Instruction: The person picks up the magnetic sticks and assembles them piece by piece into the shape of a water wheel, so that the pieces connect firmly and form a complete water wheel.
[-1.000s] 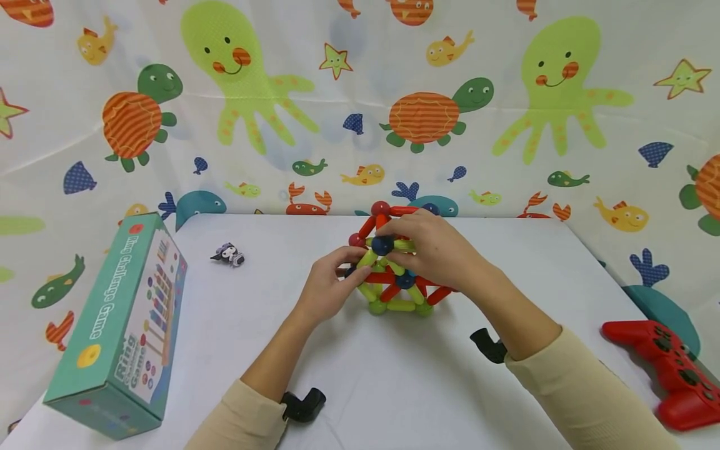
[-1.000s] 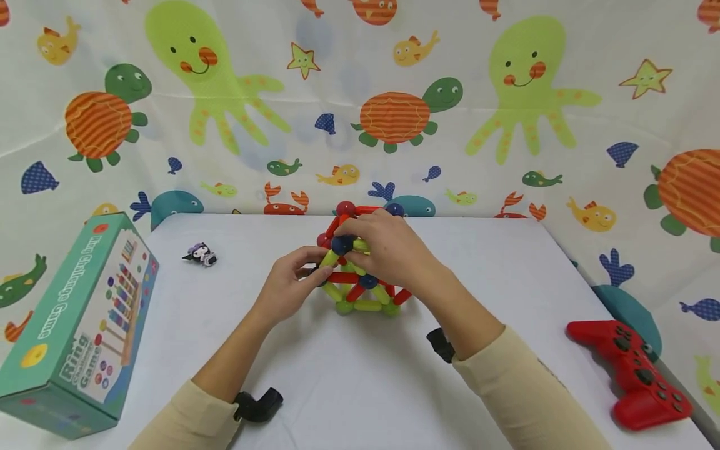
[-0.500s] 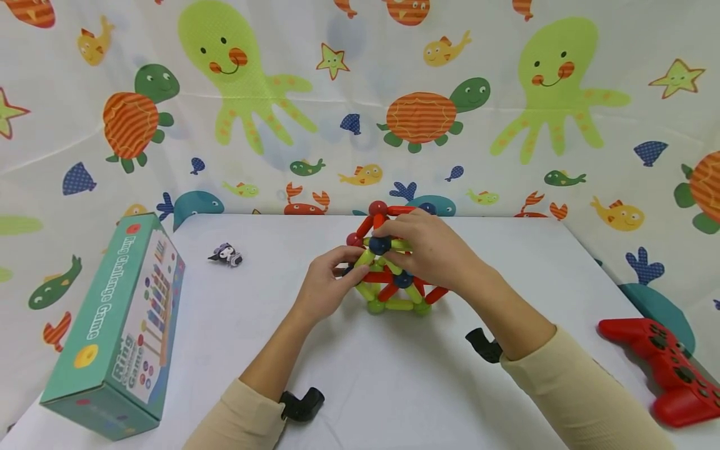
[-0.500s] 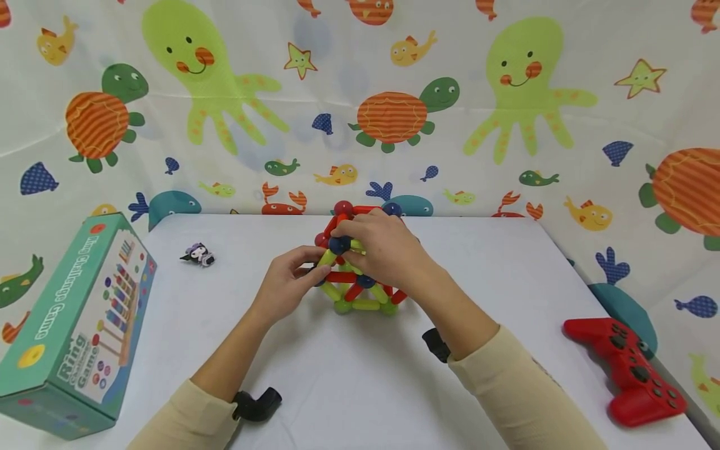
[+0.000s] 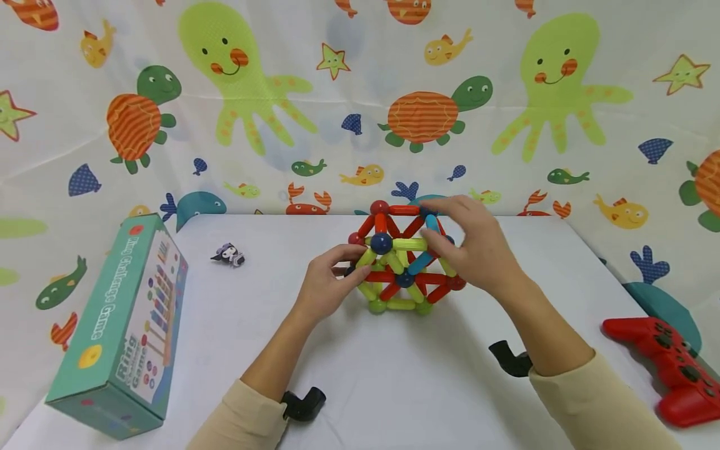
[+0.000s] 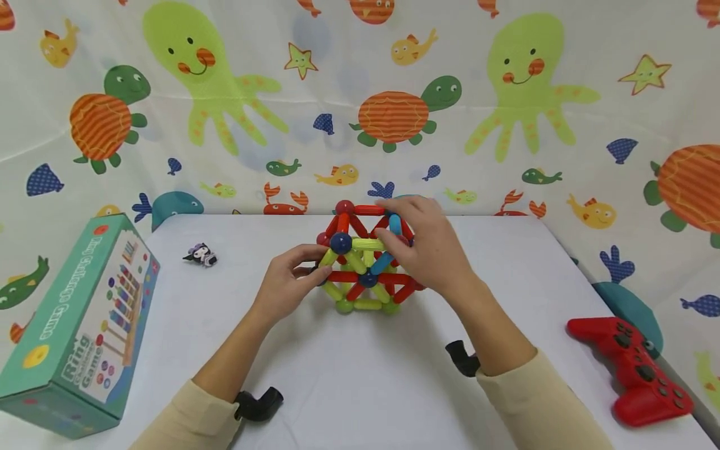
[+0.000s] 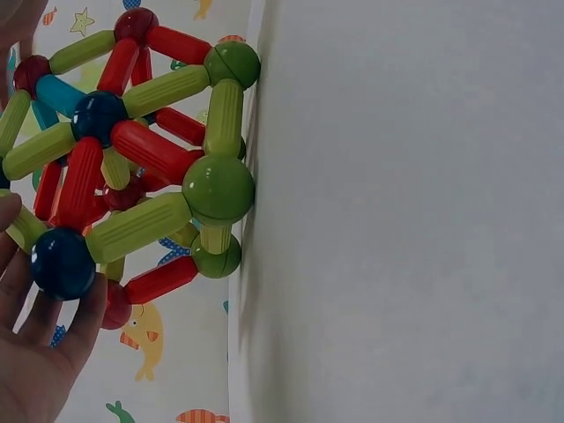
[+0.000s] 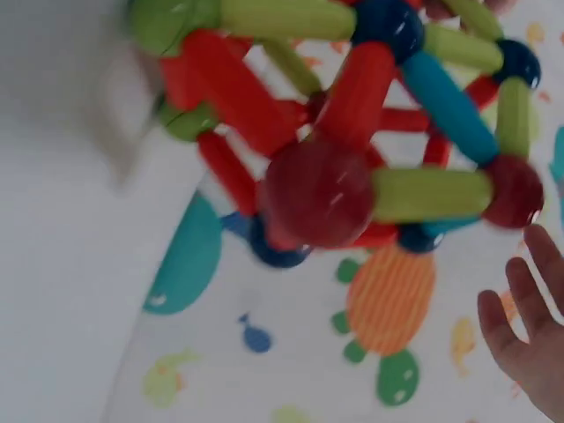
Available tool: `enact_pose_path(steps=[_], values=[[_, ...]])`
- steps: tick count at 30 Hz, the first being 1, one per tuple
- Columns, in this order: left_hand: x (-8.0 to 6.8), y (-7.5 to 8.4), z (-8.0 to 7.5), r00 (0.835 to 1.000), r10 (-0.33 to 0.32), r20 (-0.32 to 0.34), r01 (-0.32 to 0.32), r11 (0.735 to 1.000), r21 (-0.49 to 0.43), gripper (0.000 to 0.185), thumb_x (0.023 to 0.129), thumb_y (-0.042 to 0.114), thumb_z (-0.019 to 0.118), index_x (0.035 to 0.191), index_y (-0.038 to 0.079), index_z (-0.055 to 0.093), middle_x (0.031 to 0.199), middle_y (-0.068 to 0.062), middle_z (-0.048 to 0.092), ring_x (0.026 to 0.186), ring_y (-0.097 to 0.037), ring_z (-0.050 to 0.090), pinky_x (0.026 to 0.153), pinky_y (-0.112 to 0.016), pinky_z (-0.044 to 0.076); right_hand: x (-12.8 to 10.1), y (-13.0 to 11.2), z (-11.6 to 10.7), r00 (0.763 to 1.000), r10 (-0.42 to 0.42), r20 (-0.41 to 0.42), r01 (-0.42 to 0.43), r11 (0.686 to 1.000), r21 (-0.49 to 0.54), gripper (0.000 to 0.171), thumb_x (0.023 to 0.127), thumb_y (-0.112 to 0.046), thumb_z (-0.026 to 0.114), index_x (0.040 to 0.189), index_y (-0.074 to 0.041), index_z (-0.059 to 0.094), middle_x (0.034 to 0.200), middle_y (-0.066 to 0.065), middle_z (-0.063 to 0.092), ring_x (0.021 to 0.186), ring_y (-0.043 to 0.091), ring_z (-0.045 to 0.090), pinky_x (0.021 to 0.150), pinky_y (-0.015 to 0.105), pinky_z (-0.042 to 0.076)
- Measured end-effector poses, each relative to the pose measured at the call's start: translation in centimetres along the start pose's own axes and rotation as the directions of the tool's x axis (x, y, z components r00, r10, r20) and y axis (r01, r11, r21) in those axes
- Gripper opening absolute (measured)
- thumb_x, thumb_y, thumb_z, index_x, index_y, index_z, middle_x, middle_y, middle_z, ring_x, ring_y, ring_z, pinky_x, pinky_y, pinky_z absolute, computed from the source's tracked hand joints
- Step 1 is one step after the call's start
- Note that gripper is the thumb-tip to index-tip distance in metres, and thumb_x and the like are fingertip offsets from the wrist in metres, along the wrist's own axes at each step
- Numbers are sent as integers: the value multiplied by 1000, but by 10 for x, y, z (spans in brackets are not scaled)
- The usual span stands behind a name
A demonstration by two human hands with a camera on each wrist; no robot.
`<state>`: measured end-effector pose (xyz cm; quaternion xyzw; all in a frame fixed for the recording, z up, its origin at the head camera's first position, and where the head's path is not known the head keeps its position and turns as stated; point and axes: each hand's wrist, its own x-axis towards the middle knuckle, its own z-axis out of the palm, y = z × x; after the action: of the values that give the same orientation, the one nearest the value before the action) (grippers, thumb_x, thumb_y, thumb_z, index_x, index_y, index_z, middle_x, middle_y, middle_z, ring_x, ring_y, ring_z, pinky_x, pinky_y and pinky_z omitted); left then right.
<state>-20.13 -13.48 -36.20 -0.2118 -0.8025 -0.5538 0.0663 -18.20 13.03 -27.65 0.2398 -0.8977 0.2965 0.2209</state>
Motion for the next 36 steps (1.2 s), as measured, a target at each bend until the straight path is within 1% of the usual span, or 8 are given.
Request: enact_pose_path(steps=[3,8,12,16,20,24,28,36], values=[[-1,-1,-2,1000,-8,9,8,1000,-2,32,96,18,73,128,13,69,125,-5,72,121,-23,64,97,-45,57,-15,19,-6,990,143,-10,-142,987,70,43,100,-24,68,141,-12,62,131,12,68,121,29,62,96,54,56],[-3,-3,-8,999,3,33,-3,1000,8,35,94,15,75,129,13,69,128,-5,70,124,-24,62,101,-49,56,-38,44,-12,925,323,198,-343,936,75,49,101,-31,67,146,-13,57,139,14,64,120,32,64,95,53,58],[-5,-6,-16,1000,16,12,-16,999,51,37,92,12,77,128,13,70,132,-7,65,126,-25,60,101,-53,56,-46,54,-14,876,338,344,-382,922,69,53,97,-31,71,145,-14,56,136,16,65,116,34,66,86,46,61],[-8,-9,-24,999,-29,16,27,990,137,38,91,16,80,128,12,70,130,-8,62,117,-25,63,98,-51,58,-48,58,-9,845,321,427,-388,918,78,45,95,-28,75,136,-12,63,126,15,69,107,29,68,80,36,61],[-11,-9,-27,994,-88,61,76,980,184,40,92,21,79,129,12,69,124,-7,66,104,-23,67,90,-41,62,-48,57,-7,834,330,443,-411,906,98,37,94,-23,76,128,-11,68,122,14,70,100,24,70,78,32,61],[-12,-8,-29,988,-135,71,120,976,182,39,93,23,78,130,13,69,124,-6,68,104,-23,70,86,-36,62,-49,57,-3,829,345,441,-445,884,144,35,94,-22,76,127,-9,69,123,15,69,100,24,72,81,35,63],[-12,-8,-31,987,-147,64,135,977,163,39,94,22,77,131,13,69,125,-6,68,107,-24,71,88,-37,62,-50,58,0,825,355,440,-463,871,166,34,95,-22,75,126,-10,69,124,15,68,105,27,72,85,37,63],[-10,-12,-32,986,-163,40,155,978,141,39,95,21,76,132,12,68,128,-8,67,111,-27,70,90,-39,62,-44,59,6,824,370,429,-468,871,147,34,95,-23,75,127,-12,68,125,13,68,110,29,70,88,39,62]])
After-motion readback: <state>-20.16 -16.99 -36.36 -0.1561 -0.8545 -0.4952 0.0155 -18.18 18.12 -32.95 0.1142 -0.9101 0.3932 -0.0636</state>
